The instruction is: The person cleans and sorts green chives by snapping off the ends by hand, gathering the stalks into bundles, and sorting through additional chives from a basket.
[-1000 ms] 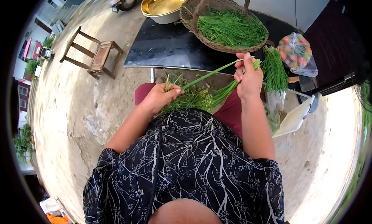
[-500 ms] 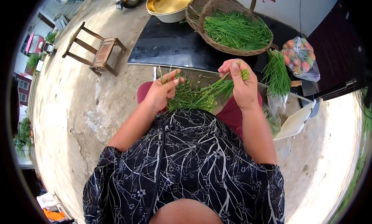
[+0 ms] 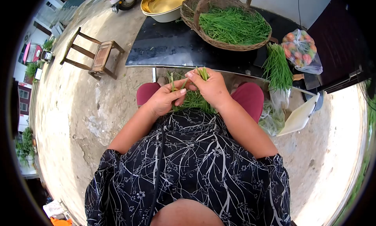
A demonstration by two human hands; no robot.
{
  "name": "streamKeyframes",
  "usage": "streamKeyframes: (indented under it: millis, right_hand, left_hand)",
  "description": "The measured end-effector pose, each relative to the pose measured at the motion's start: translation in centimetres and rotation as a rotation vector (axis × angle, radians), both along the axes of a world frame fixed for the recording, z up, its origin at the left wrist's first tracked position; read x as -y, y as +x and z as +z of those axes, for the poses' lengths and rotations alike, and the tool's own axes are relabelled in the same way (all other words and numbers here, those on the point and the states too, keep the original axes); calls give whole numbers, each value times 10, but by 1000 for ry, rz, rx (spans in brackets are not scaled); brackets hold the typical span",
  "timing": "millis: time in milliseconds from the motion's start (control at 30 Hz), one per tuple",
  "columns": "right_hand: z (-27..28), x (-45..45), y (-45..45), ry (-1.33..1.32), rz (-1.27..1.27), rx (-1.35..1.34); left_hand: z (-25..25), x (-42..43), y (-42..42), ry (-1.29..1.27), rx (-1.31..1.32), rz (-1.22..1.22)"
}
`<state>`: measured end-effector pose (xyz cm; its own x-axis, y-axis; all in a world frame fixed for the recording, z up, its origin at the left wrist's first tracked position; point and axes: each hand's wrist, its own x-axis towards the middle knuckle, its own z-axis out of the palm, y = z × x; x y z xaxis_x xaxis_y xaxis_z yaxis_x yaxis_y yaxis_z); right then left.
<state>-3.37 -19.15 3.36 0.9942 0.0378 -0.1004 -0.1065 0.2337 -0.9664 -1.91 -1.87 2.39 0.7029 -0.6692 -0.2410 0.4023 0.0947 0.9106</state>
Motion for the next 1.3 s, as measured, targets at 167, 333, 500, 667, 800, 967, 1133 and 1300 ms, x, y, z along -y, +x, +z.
streamKeyframes:
  millis: [167,333,500,667,800,967,1133,1300]
  right_hand:
    - [6,29,7,173,-230,-54]
    - [5,45,8,190,-307,-16]
    - [5,24,-11,42,-194,316]
    - [25,29,-17,-24,-62,506]
    - [22,27,-7,268,-45,248]
    - [19,15,-6,-133,179,26]
    - [12,-6,0,-116,216,-43]
    - [-3,-8,2,-147,258,-51]
  left_hand:
    - [3,-8,4,173,-61,22]
    - [-7,-12,8,132,-59,71]
    - [-28,-19,21,55,-194,250]
    - [-31,-20,23,12,-240,352]
    - [-19,-9,11,50,-29,280]
    - [-16,-6,8,9,-19,148]
    - [-12,1,5,37,20,-87]
    - [-16,-3,6,128,85,-166]
